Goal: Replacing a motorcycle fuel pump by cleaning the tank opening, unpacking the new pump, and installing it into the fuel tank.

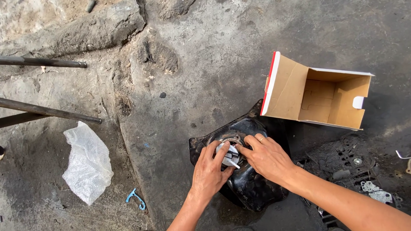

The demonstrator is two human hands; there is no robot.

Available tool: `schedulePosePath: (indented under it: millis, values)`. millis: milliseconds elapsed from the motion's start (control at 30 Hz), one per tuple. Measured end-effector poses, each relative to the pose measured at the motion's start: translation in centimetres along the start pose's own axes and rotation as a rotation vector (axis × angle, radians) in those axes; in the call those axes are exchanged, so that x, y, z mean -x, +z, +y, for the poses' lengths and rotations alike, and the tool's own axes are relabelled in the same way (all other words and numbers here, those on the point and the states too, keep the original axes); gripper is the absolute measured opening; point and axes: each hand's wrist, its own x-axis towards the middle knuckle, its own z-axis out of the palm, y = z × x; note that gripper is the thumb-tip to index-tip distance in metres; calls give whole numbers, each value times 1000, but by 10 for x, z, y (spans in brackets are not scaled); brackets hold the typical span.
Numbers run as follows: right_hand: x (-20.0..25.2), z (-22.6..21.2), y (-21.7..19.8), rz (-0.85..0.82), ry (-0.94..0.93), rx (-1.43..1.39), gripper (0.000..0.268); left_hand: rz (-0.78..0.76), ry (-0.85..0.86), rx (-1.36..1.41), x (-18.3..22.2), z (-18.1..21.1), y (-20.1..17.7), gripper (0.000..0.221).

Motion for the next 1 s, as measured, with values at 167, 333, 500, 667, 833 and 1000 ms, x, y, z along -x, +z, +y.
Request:
schedulePosePath:
  millis: [167, 333, 500, 667, 833, 1000]
  values:
    - [-1, -3, -8, -34, -93, 117, 54, -34, -27, 11, -5, 4, -4, 73]
    - [0, -4, -9, -35, -164, 243, 57, -45, -36, 13, -6, 7, -6, 73]
    - [1, 0, -13, -58, -185, 286, 59, -26, -25, 2, -7, 8, -3, 73]
    - [0, 7, -12, -54, -100, 46, 46, -26, -9, 42, -7, 9, -5, 70]
    - [4, 13, -11, -69, -38, -157, 41, -20, -30, 41, -6, 10, -4, 69]
    - [3, 8, -10, -29, -100, -9, 47, -17, -44, -12, -5, 8, -1, 71]
